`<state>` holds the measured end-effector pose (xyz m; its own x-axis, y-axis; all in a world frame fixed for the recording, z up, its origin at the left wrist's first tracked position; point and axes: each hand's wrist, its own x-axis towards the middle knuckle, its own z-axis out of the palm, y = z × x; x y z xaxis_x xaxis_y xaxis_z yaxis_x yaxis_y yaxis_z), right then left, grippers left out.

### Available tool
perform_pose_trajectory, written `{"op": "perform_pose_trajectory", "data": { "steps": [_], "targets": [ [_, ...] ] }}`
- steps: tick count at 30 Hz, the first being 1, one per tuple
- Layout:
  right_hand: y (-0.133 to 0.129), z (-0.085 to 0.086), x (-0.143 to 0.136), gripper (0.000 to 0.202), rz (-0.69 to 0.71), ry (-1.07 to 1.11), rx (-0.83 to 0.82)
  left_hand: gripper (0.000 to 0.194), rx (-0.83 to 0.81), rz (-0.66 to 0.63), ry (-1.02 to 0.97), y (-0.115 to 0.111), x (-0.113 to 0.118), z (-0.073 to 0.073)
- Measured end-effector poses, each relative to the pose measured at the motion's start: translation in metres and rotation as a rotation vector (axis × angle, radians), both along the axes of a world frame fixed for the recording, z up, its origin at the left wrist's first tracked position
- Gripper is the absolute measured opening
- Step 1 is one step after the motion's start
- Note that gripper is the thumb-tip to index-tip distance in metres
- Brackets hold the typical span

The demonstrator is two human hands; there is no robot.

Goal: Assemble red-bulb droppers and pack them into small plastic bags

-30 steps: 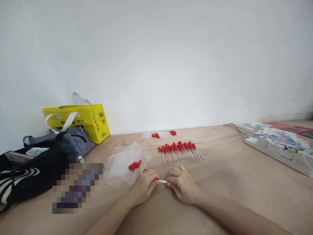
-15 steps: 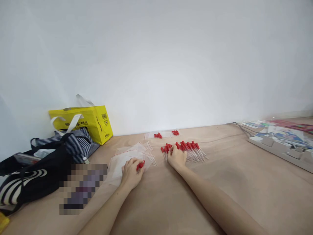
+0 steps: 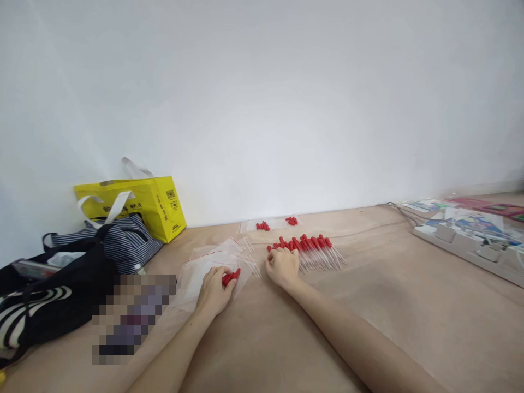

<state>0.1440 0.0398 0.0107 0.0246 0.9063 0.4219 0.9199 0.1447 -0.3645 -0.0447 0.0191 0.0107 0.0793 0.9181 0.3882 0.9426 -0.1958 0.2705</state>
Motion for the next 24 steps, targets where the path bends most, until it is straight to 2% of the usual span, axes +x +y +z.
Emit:
{"op": "perform_pose_trajectory", "data": {
  "steps": [2,5,11,17,24],
  "targets": [
    [-0.002,0.003,-0.010,0.022,0.038,-0.034,-0.053,0.010,-0.004,0.009,-0.006,0.000,0.000,0.000],
    [-0.001,0.006,-0.024,0.027,0.022,-0.087,-0.168,0.010,-0.015,0.019,-0.022,0.001,-0.001,-0.002],
    [0.004,0.011,-0.039,0.028,-0.002,-0.128,-0.309,0.023,-0.050,0.031,-0.071,0.004,-0.002,-0.005],
    [0.005,0.014,-0.045,0.025,0.019,-0.173,-0.381,0.025,-0.059,0.045,-0.103,0.003,-0.001,-0.002],
    [0.003,0.016,-0.048,0.024,0.020,-0.223,-0.392,0.009,-0.037,0.021,-0.126,-0.002,0.001,0.002]
  ]
}}
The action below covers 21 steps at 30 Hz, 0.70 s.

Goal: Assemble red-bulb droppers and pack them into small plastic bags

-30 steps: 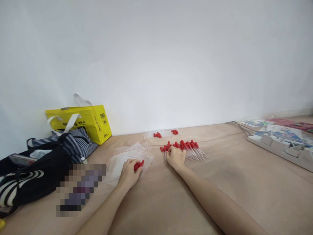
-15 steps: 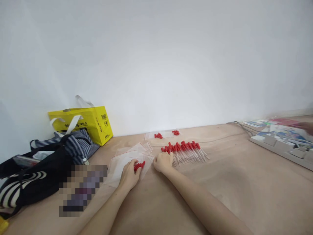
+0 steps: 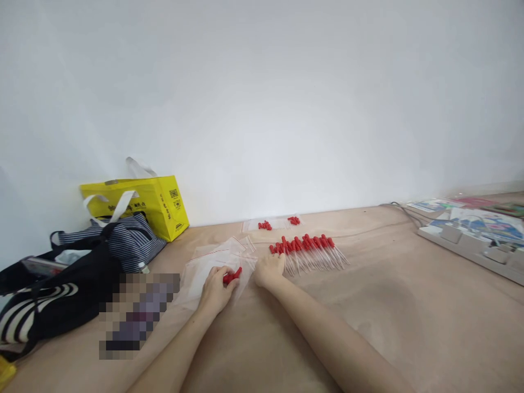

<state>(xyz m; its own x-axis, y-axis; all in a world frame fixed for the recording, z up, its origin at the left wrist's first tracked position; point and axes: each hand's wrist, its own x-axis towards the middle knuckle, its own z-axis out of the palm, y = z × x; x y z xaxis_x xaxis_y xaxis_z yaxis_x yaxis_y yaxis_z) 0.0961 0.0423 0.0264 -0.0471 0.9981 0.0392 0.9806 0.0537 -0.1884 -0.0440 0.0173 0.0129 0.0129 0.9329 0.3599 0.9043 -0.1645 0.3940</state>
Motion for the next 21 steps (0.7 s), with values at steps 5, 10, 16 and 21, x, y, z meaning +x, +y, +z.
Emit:
{"op": "perform_pose_trajectory", "data": {
  "steps": [5,10,16,21],
  "targets": [
    [-0.011,0.007,0.013,0.027,0.024,-0.024,0.048,0.017,0.031,-0.021,-0.023,0.003,-0.003,-0.002],
    [-0.042,0.011,0.067,0.023,0.168,-0.045,0.107,0.020,0.084,0.023,-0.060,0.009,-0.007,-0.004],
    [-0.078,-0.008,0.138,0.013,0.435,-0.133,0.204,0.033,0.100,-0.079,-0.090,-0.004,0.015,-0.005],
    [-0.080,-0.018,0.151,0.005,0.456,0.073,0.177,0.034,-0.019,-0.384,-0.106,-0.030,0.053,-0.013]
  ]
}}
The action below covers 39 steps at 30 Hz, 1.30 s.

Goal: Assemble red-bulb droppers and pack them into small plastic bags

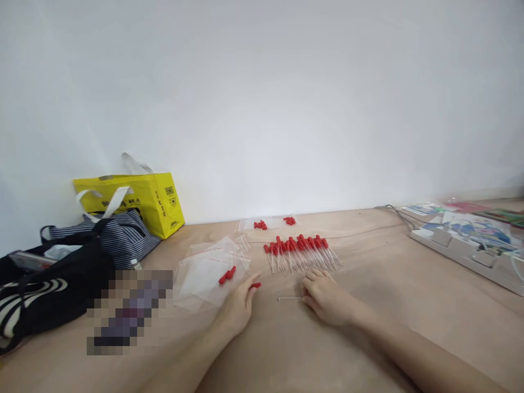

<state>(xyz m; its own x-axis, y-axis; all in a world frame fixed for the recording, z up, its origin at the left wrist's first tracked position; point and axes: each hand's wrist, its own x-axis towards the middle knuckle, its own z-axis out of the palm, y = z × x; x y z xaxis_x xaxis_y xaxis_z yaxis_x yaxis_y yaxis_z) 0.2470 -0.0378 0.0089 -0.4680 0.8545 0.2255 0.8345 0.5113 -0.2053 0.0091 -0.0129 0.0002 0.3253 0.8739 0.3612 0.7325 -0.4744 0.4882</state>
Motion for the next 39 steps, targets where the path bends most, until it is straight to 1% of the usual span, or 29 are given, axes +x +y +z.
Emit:
{"op": "perform_pose_trajectory", "data": {
  "steps": [2,4,6,8,10,12,15,17,23,27,30,34,36,39],
  "targets": [
    [0.003,-0.003,-0.002,0.006,0.022,0.127,-0.054,0.032,-0.027,-0.072,0.013,-0.007,0.010,-0.001],
    [0.007,-0.008,-0.007,0.010,0.005,0.233,-0.100,0.030,-0.033,-0.099,0.036,-0.012,0.014,0.001],
    [0.009,-0.014,-0.012,0.008,-0.054,0.278,-0.117,0.028,-0.027,-0.103,0.047,-0.014,0.016,0.003],
    [0.009,-0.019,-0.016,0.008,-0.111,0.288,-0.102,0.025,-0.020,-0.100,0.034,-0.016,0.016,0.005],
    [0.009,-0.022,-0.020,0.010,-0.140,0.320,-0.081,0.023,-0.016,-0.102,0.007,-0.017,0.015,0.005],
    [0.007,-0.023,-0.023,0.012,-0.126,0.385,-0.079,0.022,-0.018,-0.099,-0.016,-0.018,0.016,0.003],
    [0.005,-0.021,-0.027,0.011,-0.059,0.484,-0.094,0.022,-0.033,-0.084,-0.036,-0.017,0.017,0.001],
    [0.003,-0.019,-0.030,0.011,-0.025,0.511,-0.096,0.022,-0.054,-0.092,-0.054,-0.017,0.017,0.002],
    [0.001,-0.019,-0.034,0.010,-0.012,0.464,-0.057,0.024,-0.161,-0.120,-0.144,-0.016,0.017,0.005],
    [-0.001,-0.018,-0.035,0.013,-0.006,0.458,-0.047,0.023,-0.201,-0.108,-0.193,-0.014,0.016,0.000],
    [-0.003,-0.016,-0.036,0.016,0.031,0.436,-0.034,0.025,-0.208,-0.088,-0.206,-0.012,0.015,-0.006],
    [-0.005,-0.015,-0.035,0.018,0.085,0.371,-0.011,0.027,-0.192,-0.056,-0.170,-0.013,0.014,-0.007],
    [-0.005,-0.014,-0.033,0.020,0.105,0.314,0.018,0.025,-0.167,-0.061,-0.124,-0.016,0.016,-0.004],
    [-0.004,-0.012,-0.029,0.021,0.114,0.218,0.092,0.021,-0.080,-0.066,-0.025,-0.021,0.019,0.002]
  ]
}}
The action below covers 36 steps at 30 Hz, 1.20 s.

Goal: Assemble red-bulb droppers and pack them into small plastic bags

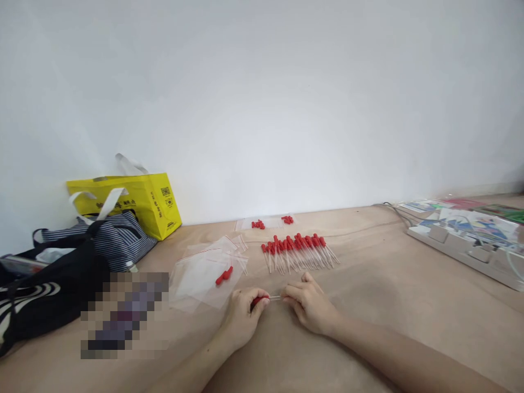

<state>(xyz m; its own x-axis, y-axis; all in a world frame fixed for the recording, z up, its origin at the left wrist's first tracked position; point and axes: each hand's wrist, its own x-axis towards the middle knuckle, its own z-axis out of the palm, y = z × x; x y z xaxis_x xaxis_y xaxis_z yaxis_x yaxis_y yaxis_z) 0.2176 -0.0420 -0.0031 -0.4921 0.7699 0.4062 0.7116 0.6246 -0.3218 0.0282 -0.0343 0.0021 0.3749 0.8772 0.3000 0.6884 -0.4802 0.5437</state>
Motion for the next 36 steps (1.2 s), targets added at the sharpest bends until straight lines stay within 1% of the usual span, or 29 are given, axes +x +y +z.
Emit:
{"op": "perform_pose_trajectory", "data": {
  "steps": [3,8,14,18,21,24,26,28,30,32,34,36],
  "targets": [
    [0.000,0.001,0.001,0.020,-0.004,-0.035,0.072,0.019,0.082,-0.010,0.071,-0.005,0.003,0.004],
    [0.000,0.001,0.000,0.020,0.005,-0.021,0.107,0.020,0.161,-0.104,0.113,-0.008,0.004,0.004],
    [0.002,-0.003,-0.001,0.019,0.048,0.002,0.054,0.018,0.285,-0.181,0.131,-0.011,0.005,0.003],
    [0.003,-0.004,-0.003,0.019,0.039,0.020,-0.011,0.017,0.311,-0.193,0.139,-0.011,0.005,0.004],
    [0.005,-0.001,-0.002,0.022,0.041,0.033,-0.073,0.018,0.312,-0.192,0.152,-0.007,0.005,0.005],
    [0.008,0.005,0.001,0.024,0.093,0.040,-0.126,0.018,0.316,-0.188,0.179,-0.001,0.002,0.006],
    [0.008,0.009,0.003,0.022,0.129,0.035,-0.110,0.018,0.325,-0.185,0.203,0.002,0.000,0.007],
    [0.007,0.011,0.006,0.020,0.121,0.012,-0.061,0.019,0.335,-0.185,0.222,0.005,-0.002,0.009],
    [0.007,0.011,0.007,0.018,0.074,-0.008,-0.022,0.017,0.346,-0.174,0.231,0.006,-0.004,0.010],
    [0.010,0.010,0.008,0.018,-0.017,0.016,-0.015,0.015,0.375,-0.101,0.231,0.009,-0.008,0.011],
    [0.019,0.008,0.009,0.019,-0.168,0.092,-0.034,0.025,0.407,0.049,0.240,0.015,-0.014,0.011],
    [0.033,0.007,0.011,0.021,-0.358,0.185,-0.062,0.033,0.413,0.231,0.266,0.022,-0.023,0.012]
  ]
}}
